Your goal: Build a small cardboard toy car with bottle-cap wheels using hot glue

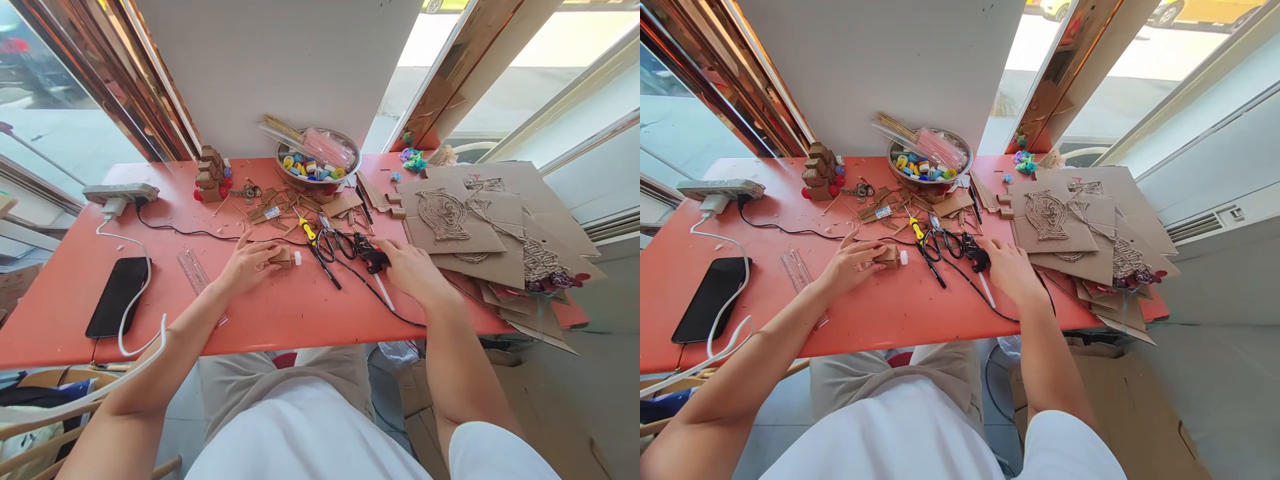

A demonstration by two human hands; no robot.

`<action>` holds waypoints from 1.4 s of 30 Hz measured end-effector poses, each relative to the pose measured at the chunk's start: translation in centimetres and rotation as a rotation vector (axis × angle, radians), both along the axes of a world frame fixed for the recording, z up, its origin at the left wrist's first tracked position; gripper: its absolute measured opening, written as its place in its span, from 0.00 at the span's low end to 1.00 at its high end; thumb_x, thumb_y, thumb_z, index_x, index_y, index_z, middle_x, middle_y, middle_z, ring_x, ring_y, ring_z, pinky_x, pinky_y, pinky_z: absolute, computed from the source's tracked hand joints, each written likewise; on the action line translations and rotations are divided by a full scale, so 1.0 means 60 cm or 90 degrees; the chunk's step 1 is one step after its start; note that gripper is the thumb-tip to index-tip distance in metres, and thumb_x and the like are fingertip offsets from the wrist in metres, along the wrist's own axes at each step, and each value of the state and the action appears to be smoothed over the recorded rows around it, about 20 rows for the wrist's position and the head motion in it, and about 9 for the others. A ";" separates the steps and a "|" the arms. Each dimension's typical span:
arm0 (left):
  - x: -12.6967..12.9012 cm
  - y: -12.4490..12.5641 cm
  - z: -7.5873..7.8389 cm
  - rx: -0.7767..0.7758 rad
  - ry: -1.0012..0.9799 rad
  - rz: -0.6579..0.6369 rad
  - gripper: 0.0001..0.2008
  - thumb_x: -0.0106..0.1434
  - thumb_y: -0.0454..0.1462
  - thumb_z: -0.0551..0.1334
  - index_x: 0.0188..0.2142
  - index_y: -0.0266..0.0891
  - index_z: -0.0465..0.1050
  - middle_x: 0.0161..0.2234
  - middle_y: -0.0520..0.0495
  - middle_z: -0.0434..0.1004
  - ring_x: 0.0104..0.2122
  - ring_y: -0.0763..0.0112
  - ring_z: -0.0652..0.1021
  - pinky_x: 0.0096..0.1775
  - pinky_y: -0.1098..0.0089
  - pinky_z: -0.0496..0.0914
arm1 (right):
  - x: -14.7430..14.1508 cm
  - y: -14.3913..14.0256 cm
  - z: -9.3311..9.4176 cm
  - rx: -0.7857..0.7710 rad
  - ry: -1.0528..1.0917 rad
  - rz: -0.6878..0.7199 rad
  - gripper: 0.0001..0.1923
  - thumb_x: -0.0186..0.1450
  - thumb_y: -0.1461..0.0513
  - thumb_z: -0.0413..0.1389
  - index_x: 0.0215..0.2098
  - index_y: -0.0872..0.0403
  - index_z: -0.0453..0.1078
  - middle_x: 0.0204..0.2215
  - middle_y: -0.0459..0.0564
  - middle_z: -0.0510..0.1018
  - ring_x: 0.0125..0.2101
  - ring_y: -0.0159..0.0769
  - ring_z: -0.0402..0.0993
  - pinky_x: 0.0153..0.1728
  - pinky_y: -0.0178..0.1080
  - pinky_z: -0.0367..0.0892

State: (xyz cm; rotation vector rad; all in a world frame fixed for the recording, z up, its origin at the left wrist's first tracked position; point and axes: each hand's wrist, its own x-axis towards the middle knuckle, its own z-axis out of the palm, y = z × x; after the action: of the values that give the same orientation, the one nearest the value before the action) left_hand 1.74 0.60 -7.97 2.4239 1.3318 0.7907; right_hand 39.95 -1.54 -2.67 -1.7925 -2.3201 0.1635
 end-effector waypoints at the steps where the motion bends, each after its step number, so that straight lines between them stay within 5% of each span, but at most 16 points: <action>1: 0.002 0.000 0.001 -0.008 0.002 0.006 0.13 0.66 0.45 0.70 0.50 0.51 0.87 0.52 0.42 0.90 0.51 0.53 0.88 0.75 0.37 0.58 | -0.007 0.000 -0.008 0.003 0.006 -0.005 0.31 0.63 0.71 0.49 0.59 0.48 0.77 0.53 0.63 0.86 0.50 0.60 0.83 0.50 0.60 0.76; 8: 0.011 0.002 0.004 -0.046 -0.019 0.038 0.16 0.64 0.44 0.72 0.51 0.51 0.86 0.51 0.43 0.90 0.52 0.54 0.88 0.74 0.37 0.58 | -0.003 0.001 -0.003 -0.003 0.060 -0.047 0.20 0.63 0.68 0.53 0.49 0.50 0.79 0.50 0.66 0.83 0.53 0.62 0.81 0.55 0.63 0.74; 14: 0.015 0.000 0.011 -0.111 -0.019 0.044 0.24 0.64 0.45 0.71 0.59 0.48 0.80 0.55 0.43 0.88 0.54 0.54 0.86 0.73 0.41 0.62 | 0.003 -0.027 0.018 0.129 0.224 -0.059 0.11 0.72 0.54 0.55 0.47 0.44 0.78 0.46 0.59 0.85 0.49 0.56 0.83 0.50 0.54 0.78; 18: 0.016 0.000 0.011 -0.113 -0.014 0.058 0.27 0.62 0.45 0.72 0.60 0.46 0.77 0.55 0.44 0.88 0.54 0.53 0.85 0.71 0.44 0.65 | -0.044 -0.042 0.042 -0.042 0.378 0.025 0.21 0.72 0.42 0.56 0.38 0.46 0.81 0.34 0.54 0.85 0.36 0.49 0.84 0.37 0.47 0.77; 23: 0.016 -0.002 0.012 -0.102 -0.014 0.067 0.26 0.61 0.45 0.74 0.58 0.45 0.75 0.53 0.43 0.87 0.54 0.50 0.83 0.66 0.47 0.70 | -0.115 -0.026 0.056 -0.313 0.564 0.079 0.28 0.63 0.35 0.61 0.32 0.50 0.72 0.23 0.46 0.78 0.18 0.31 0.65 0.21 0.38 0.63; 30: 0.015 -0.001 0.021 -0.109 -0.007 0.067 0.22 0.62 0.47 0.73 0.53 0.44 0.75 0.52 0.42 0.87 0.54 0.50 0.82 0.63 0.50 0.73 | -0.153 0.000 0.040 -0.352 0.547 0.126 0.32 0.60 0.32 0.62 0.26 0.50 0.69 0.18 0.43 0.73 0.17 0.30 0.62 0.19 0.36 0.59; 42: 0.016 0.003 0.019 -0.118 -0.010 0.064 0.26 0.61 0.47 0.74 0.56 0.45 0.74 0.53 0.44 0.86 0.56 0.50 0.81 0.68 0.46 0.68 | -0.158 0.019 0.002 -0.243 0.527 0.173 0.26 0.72 0.40 0.57 0.46 0.52 0.79 0.26 0.48 0.80 0.31 0.42 0.80 0.31 0.39 0.71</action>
State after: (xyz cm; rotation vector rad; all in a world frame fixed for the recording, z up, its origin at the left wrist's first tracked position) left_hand 2.70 0.77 -6.81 2.2196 1.4615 0.6757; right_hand 30.49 -0.42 -2.53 -1.1591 -1.9447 1.2012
